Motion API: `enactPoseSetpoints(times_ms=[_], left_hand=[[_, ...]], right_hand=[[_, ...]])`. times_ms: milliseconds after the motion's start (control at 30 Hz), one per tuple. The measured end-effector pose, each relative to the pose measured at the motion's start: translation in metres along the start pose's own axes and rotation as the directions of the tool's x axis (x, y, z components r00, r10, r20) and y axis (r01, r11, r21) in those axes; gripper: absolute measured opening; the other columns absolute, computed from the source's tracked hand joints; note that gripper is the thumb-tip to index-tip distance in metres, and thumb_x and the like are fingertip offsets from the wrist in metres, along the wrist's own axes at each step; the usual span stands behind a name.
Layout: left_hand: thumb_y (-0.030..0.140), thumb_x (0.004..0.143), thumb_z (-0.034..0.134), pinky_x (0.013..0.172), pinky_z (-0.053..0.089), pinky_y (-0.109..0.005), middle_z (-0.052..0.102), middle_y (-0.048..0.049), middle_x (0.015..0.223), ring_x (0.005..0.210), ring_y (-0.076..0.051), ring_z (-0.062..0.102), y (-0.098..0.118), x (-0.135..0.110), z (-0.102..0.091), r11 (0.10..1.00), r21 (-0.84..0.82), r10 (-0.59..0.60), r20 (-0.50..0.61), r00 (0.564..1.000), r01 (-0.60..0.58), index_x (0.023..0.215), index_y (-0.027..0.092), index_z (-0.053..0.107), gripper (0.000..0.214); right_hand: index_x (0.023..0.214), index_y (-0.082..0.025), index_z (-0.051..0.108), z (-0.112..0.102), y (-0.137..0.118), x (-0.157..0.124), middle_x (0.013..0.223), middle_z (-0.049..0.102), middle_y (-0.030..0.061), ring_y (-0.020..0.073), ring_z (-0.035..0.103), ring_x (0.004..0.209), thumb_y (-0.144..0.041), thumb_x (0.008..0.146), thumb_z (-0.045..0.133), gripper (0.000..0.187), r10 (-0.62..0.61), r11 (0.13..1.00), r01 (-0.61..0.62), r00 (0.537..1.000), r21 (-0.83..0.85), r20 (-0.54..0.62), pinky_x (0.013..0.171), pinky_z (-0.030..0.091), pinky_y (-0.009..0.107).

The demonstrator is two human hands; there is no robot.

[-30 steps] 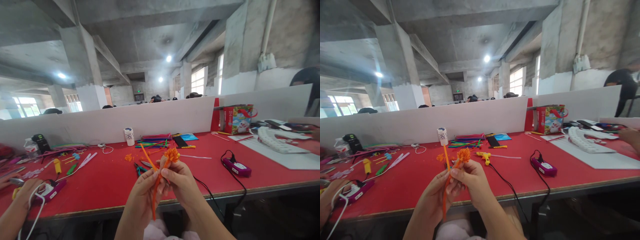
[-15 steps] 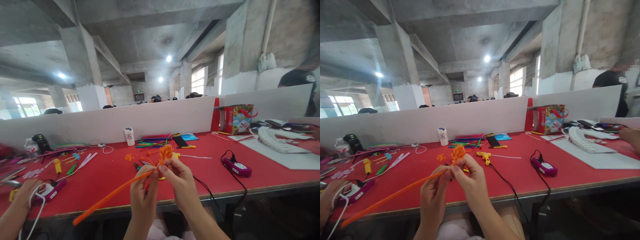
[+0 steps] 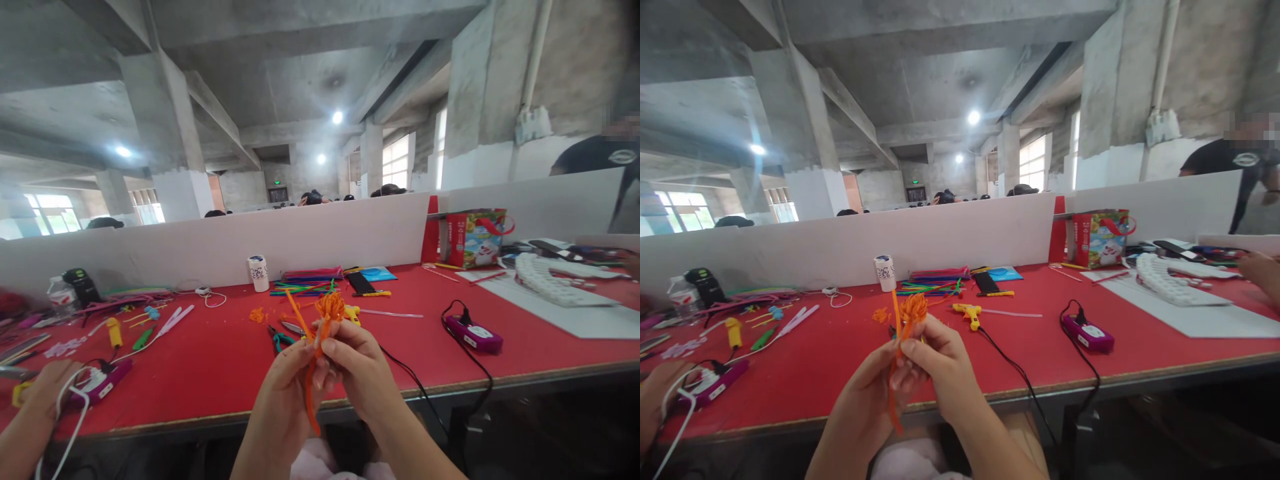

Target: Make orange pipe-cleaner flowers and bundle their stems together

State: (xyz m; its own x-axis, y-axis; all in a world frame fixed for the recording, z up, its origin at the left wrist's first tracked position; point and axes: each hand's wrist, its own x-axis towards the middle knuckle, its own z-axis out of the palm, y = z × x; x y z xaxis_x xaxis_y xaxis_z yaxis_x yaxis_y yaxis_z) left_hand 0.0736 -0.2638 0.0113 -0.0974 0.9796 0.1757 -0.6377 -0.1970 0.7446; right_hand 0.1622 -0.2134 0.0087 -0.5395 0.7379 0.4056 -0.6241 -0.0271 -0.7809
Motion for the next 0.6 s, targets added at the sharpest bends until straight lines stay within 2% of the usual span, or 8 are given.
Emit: enactPoseSetpoints(times_ms=[100, 200, 267, 333, 400, 500, 533, 600], left_hand=[[0.028, 0.07, 0.067, 0.057, 0.039, -0.021, 0.052, 0.002, 0.05, 0.053, -0.01, 0.046, 0.0, 0.0, 0.002, 0.961, 0.2, 0.213, -0.098, 0.972, -0.191, 0.056, 0.014, 0.061, 0.021], [0.03, 0.072, 0.065, 0.058, 0.039, -0.021, 0.056, 0.0021, 0.054, 0.056, -0.012, 0.049, 0.0, -0.002, 0.004, 0.772, 0.503, 0.532, -0.177, 0.828, -0.388, 0.057, 0.017, 0.06, 0.021], [0.028, 0.074, 0.064, 0.058, 0.038, -0.022, 0.057, 0.0019, 0.057, 0.058, -0.013, 0.05, 0.0, -0.005, 0.005, 0.584, 0.689, 0.69, -0.143, 0.71, -0.43, 0.06, 0.019, 0.062, 0.017], [0.024, 0.074, 0.063, 0.059, 0.038, -0.023, 0.059, 0.0006, 0.061, 0.06, -0.015, 0.052, -0.002, -0.008, 0.006, 0.416, 0.792, 0.778, -0.055, 0.626, -0.447, 0.063, 0.021, 0.064, 0.012], [0.021, 0.074, 0.063, 0.062, 0.039, -0.024, 0.063, -0.0015, 0.067, 0.064, -0.017, 0.055, -0.003, -0.008, 0.006, 0.32, 0.821, 0.809, 0.023, 0.588, -0.472, 0.067, 0.022, 0.067, 0.008], [0.021, 0.074, 0.063, 0.065, 0.041, -0.026, 0.065, -0.0032, 0.07, 0.068, -0.019, 0.056, -0.004, -0.004, 0.004, 0.323, 0.82, 0.793, 0.038, 0.609, -0.472, 0.07, 0.023, 0.069, 0.007], [0.022, 0.074, 0.063, 0.064, 0.041, -0.026, 0.065, -0.0029, 0.069, 0.067, -0.019, 0.056, -0.003, -0.001, 0.003, 0.369, 0.807, 0.769, 0.012, 0.639, -0.46, 0.07, 0.022, 0.069, 0.007], [0.026, 0.073, 0.064, 0.062, 0.042, -0.025, 0.064, -0.0019, 0.065, 0.063, -0.017, 0.055, -0.002, 0.004, -0.001, 0.547, 0.723, 0.662, -0.064, 0.747, -0.423, 0.068, 0.02, 0.069, 0.009]], right_hand=[[0.065, -0.018, 0.056, 0.002, 0.001, 0.002, 0.054, 0.055, -0.004, 0.0087, 0.051, 0.045, -0.029, 0.072, 0.067, 0.018, -0.11, 0.992, 0.108, 0.993, -0.065, -0.029, 0.046, 0.04, 0.02], [0.067, -0.018, 0.057, 0.006, 0.0, 0.004, 0.059, 0.054, -0.0039, 0.01, 0.051, 0.055, -0.026, 0.076, 0.064, 0.014, -0.215, 0.96, 0.197, 0.974, -0.198, -0.073, 0.058, 0.042, 0.023], [0.068, -0.019, 0.058, 0.008, -0.001, 0.003, 0.062, 0.053, -0.004, 0.011, 0.05, 0.059, -0.027, 0.076, 0.064, 0.013, -0.251, 0.932, 0.215, 0.964, -0.291, -0.089, 0.06, 0.041, 0.023], [0.067, -0.02, 0.058, 0.009, -0.002, 0.002, 0.064, 0.052, -0.0038, 0.0116, 0.048, 0.062, -0.026, 0.074, 0.065, 0.012, -0.291, 0.9, 0.229, 0.949, -0.371, -0.12, 0.06, 0.04, 0.023], [0.066, -0.02, 0.057, 0.008, -0.001, 0.002, 0.066, 0.052, -0.0033, 0.0122, 0.047, 0.064, -0.026, 0.073, 0.066, 0.013, -0.32, 0.88, 0.233, 0.935, -0.413, -0.154, 0.062, 0.039, 0.023], [0.063, -0.02, 0.055, 0.007, 0.0, 0.003, 0.065, 0.051, -0.0031, 0.0126, 0.047, 0.064, -0.027, 0.073, 0.065, 0.016, -0.295, 0.899, 0.209, 0.939, -0.385, -0.179, 0.062, 0.04, 0.024], [0.063, -0.02, 0.054, 0.007, 0.0, 0.004, 0.064, 0.05, -0.0034, 0.0125, 0.047, 0.063, -0.027, 0.073, 0.065, 0.016, -0.278, 0.91, 0.197, 0.942, -0.364, -0.186, 0.061, 0.04, 0.024], [0.061, -0.019, 0.054, 0.006, -0.001, 0.006, 0.062, 0.049, -0.0037, 0.0121, 0.047, 0.06, -0.028, 0.073, 0.064, 0.018, -0.254, 0.924, 0.18, 0.949, -0.338, -0.188, 0.058, 0.04, 0.024]])
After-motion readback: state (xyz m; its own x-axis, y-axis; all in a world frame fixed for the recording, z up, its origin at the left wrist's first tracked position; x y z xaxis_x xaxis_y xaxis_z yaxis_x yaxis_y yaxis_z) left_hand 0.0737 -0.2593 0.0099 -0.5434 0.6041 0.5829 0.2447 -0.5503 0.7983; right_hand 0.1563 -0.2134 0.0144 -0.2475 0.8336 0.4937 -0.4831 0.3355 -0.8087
